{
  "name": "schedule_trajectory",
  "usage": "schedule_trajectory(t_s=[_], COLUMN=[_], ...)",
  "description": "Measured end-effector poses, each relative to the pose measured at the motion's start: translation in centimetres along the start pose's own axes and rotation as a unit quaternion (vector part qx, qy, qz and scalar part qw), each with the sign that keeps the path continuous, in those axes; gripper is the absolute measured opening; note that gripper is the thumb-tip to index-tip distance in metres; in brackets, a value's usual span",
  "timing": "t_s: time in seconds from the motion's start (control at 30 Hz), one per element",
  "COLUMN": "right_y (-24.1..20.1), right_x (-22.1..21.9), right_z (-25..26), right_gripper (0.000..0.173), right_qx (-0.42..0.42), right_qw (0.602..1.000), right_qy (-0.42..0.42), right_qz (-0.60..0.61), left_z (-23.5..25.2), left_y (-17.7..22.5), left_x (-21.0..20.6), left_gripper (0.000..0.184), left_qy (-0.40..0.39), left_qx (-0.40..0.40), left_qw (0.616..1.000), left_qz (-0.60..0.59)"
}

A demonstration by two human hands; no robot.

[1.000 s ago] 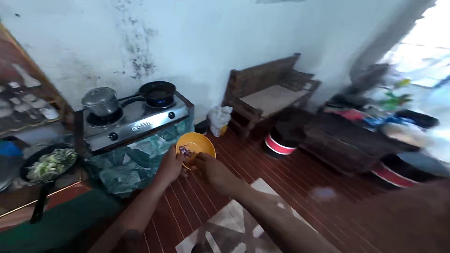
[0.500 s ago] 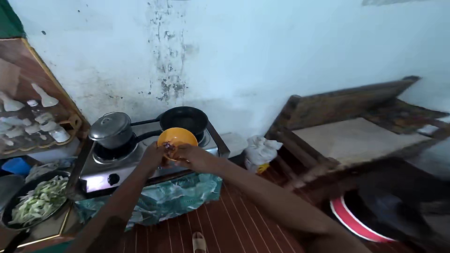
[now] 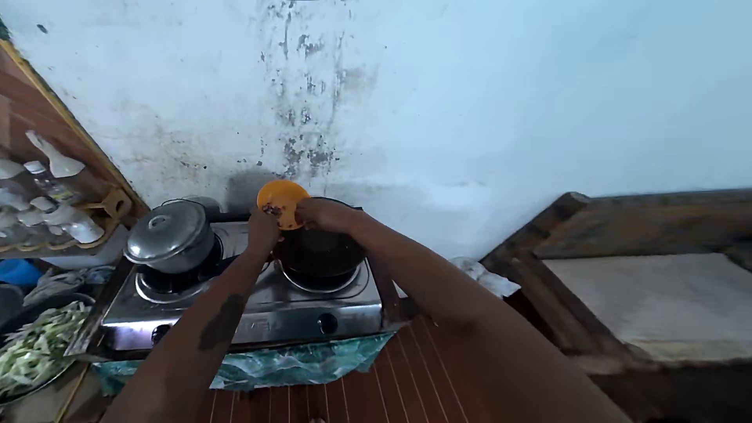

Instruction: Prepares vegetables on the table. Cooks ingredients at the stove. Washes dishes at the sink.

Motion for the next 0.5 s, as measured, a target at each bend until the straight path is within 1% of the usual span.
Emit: schedule_trajectory(t_s=[0.07,0.1,0.13,0.2,0.23,0.3,0.33,0.37,0.47,0.5], right_y=[1.1,1.8,2.6,4.0,4.1,3.4,2.6,1.9,0.0,-0.4], right_x=[-0.4,-0.4,-0.5,-0.5,-0.3,0.2,0.4,0.4,0.1,0.0], right_z=[0.2,0.3,0.3,0.3,0.4,0.9,1.4,1.8,2.6,2.6], right_gripper=[0.015,0.014,0.014,0.019,0.021,0.021,0.023,0.026,0.038,0.040], right_qx=[0.000,-0.015,-0.040,-0.087,-0.097,-0.101,-0.104,-0.106,-0.119,-0.117], right_qw=[1.000,0.999,0.998,0.994,0.994,0.995,0.994,0.994,0.987,0.986], right_qy=[-0.002,-0.012,-0.027,-0.042,-0.028,0.012,0.009,-0.006,-0.083,-0.103], right_qz=[-0.024,-0.036,-0.045,-0.046,-0.032,0.005,0.025,0.038,0.064,0.062], left_z=[0.5,0.5,0.7,1.5,1.8,1.8,1.7,1.4,0.6,0.3], left_y=[0.1,0.1,0.0,-0.5,-0.6,-0.7,-0.6,-0.4,0.4,0.7], left_x=[-0.2,-0.1,-0.1,0.0,0.0,0.0,-0.1,-0.2,-0.3,-0.3], left_gripper=[0.044,0.045,0.048,0.052,0.053,0.051,0.050,0.050,0.047,0.047], left_qy=[0.021,0.026,0.034,0.049,0.048,0.034,0.026,0.018,-0.001,-0.001], left_qx=[-0.004,-0.005,0.001,0.020,0.025,0.013,0.006,-0.003,-0.027,-0.032], left_qw=[0.995,0.991,0.989,0.992,0.994,0.998,0.999,0.999,1.000,0.999], left_qz=[0.102,0.134,0.142,0.116,0.097,0.053,0.037,0.027,-0.017,-0.028])
Point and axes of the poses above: each hand's wrist, its own z-axis towards the middle knuckle, its own x-axis out of the back of the hand, y = z × x, the point moved 4 cm from there along z, towards the middle knuckle, and after that the axes turned 5 degrees about x, right-handed, at the moved point
